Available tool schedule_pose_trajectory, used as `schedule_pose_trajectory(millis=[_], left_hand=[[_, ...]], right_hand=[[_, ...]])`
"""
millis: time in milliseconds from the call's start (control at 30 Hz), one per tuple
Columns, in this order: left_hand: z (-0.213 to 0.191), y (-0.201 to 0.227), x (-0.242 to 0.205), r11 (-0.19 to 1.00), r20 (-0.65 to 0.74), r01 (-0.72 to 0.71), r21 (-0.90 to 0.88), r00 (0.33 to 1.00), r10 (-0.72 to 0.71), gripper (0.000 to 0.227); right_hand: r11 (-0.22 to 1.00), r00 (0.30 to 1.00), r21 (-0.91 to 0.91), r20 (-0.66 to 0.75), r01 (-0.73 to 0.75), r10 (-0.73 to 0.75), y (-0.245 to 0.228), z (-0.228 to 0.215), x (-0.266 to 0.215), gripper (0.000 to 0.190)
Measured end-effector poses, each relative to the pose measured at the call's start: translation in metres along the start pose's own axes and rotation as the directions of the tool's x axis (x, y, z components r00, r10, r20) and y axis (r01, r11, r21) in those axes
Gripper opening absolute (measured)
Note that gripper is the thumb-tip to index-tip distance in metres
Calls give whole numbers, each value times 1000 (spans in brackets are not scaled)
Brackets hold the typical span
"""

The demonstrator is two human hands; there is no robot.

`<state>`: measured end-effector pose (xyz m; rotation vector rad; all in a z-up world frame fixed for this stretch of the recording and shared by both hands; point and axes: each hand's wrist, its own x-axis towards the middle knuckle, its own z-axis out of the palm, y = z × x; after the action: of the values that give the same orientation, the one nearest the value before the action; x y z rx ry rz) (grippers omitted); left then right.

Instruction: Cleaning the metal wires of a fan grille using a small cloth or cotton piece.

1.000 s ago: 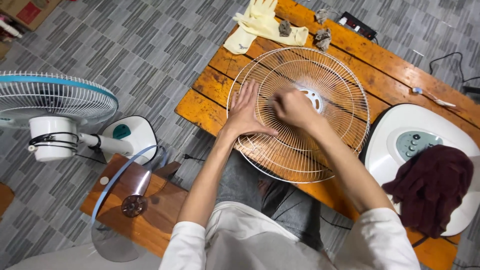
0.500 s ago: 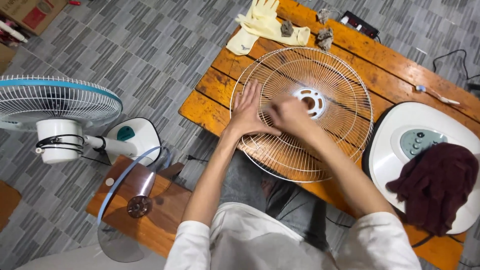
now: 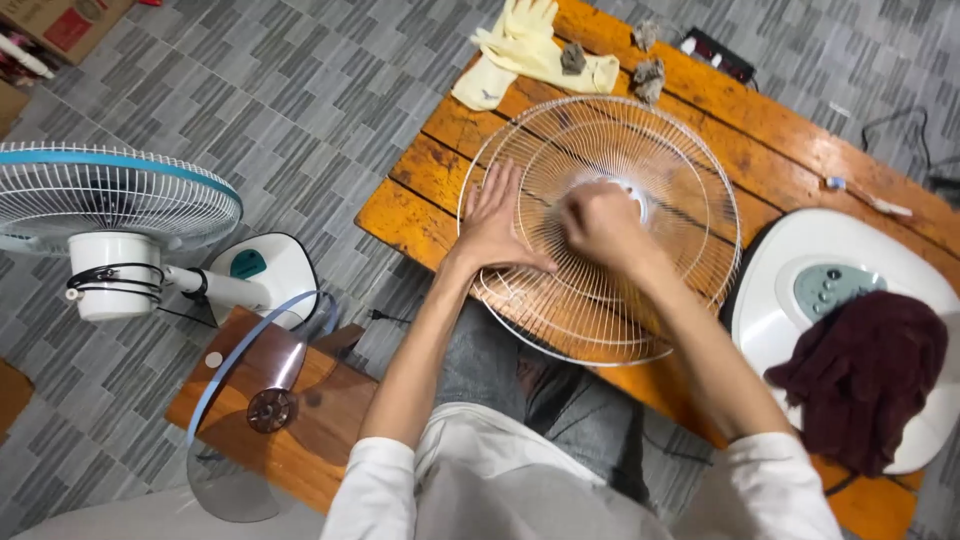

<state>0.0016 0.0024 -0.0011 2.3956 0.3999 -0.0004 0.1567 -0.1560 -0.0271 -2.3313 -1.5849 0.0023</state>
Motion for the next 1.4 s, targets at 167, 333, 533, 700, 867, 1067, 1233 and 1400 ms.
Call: schedule_pose_trajectory(millis=[167, 333, 533, 700, 867, 1067, 1233, 1400], left_hand=[[-7, -14, 10, 998, 87, -52, 18, 995, 50, 167], [-11, -8, 5, 1000, 127, -11, 14, 992, 9, 171], [-3, -16, 7, 997, 120, -80, 20, 990, 77, 170], [-11, -8, 6, 999, 119, -27, -18, 992, 29, 173], [-8, -9, 5, 1000, 123, -27, -7, 992, 28, 171], [-2, -17, 11, 999, 101, -43, -31, 994, 46, 174], [-8, -12, 11, 999, 104, -39, 14, 994, 37, 172], [-4, -17, 10, 997, 98, -71, 42, 993, 67, 173]], right_hand=[[984, 994, 153, -63, 95, -87, -35, -10, 1, 11], [998, 996, 3, -58, 61, -61, -15, -16, -4, 11], [993, 998, 104, -38, 57, -53, -16, 8, -10, 10], [992, 996, 113, -67, 61, -53, -49, -31, 0, 7], [995, 998, 89, -39, 46, -42, -15, 3, -11, 9], [975, 995, 208, -75, 75, -60, -51, -10, -12, 9], [997, 994, 61, -104, 52, -45, -24, 5, -14, 6], [996, 988, 35, -135, 86, -81, -12, 9, -10, 9]])
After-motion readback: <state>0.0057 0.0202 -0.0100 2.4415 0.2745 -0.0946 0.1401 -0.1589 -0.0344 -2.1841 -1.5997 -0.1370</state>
